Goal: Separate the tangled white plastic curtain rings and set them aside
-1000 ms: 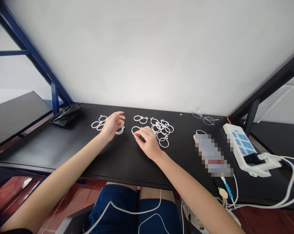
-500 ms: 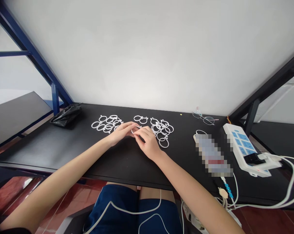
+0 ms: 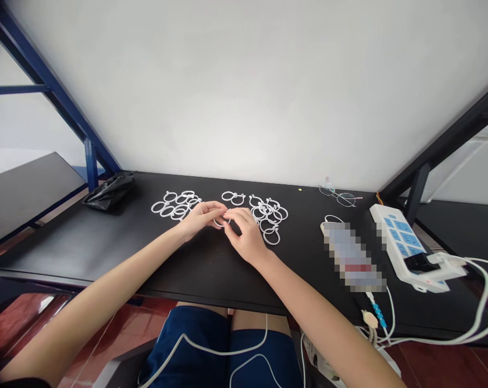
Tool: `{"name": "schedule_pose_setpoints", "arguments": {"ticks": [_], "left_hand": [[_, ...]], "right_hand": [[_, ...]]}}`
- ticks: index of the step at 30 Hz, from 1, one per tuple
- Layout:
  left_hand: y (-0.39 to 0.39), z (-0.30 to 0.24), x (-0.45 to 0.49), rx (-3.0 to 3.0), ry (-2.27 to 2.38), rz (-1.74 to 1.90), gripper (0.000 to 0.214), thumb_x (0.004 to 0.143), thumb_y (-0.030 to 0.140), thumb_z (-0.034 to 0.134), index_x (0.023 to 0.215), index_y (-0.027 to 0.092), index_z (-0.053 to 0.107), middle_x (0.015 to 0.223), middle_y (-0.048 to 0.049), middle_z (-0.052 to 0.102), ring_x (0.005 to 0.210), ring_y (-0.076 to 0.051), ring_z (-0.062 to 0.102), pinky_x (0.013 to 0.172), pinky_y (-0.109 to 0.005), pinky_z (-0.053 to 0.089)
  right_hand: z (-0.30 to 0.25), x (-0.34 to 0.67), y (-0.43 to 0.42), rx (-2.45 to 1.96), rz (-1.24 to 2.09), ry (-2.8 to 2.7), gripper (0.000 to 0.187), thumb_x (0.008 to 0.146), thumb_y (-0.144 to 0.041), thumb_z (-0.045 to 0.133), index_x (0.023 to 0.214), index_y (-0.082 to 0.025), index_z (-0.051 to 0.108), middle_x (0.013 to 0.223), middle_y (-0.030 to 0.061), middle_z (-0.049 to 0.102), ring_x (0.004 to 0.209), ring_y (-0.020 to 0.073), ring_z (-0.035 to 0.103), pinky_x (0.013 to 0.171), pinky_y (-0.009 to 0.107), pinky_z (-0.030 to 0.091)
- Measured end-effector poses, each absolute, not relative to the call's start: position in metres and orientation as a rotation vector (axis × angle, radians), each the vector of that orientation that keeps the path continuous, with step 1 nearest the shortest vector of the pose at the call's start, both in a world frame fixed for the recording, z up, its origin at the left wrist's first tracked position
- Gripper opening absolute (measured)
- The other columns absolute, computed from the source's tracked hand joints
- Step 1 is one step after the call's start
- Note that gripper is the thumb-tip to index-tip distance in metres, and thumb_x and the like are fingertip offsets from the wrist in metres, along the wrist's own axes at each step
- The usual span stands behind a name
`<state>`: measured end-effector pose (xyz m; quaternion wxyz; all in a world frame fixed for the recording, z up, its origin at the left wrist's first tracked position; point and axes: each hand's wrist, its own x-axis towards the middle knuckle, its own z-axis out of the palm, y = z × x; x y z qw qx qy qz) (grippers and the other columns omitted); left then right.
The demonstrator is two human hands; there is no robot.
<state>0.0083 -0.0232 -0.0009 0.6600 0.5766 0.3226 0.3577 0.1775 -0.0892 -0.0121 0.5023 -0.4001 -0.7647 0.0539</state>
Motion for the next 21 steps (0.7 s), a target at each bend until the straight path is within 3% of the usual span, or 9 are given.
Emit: {"name": "schedule_pose_setpoints", "arguments": {"ticks": [14, 21], "left_hand": [[-0.021, -0.003, 0.009, 1.256, 0.723, 0.812, 0.029, 0.081, 0.044, 0.069, 0.085, 0.016, 0.069, 0.075, -0.0079, 0.068, 0.054, -0.011, 0.059, 0.048, -0.022, 0.053], [-0.026, 0.009, 0.008, 1.23, 0.676, 0.757, 0.032, 0.087, 0.044, 0.063, 0.072, 0.015, 0.063, 0.052, -0.0001, 0.054, 0.041, -0.008, 0.045, 0.041, -0.021, 0.047]], "right_hand": [[-0.012, 0.178, -0.089, -1.054, 0.184, -1.852, 0.012, 0.089, -0.015, 0.054, 0.096, -0.023, 0.061, 0.091, 0.0046, 0.068, 0.087, 0.0219, 0.062, 0.08, 0.038, 0.052], [-0.011, 0.178, -0.09, -1.053, 0.205, -1.866, 0.016, 0.087, -0.013, 0.058, 0.1, -0.023, 0.058, 0.09, 0.0041, 0.067, 0.087, 0.0218, 0.062, 0.081, 0.037, 0.052]]}}
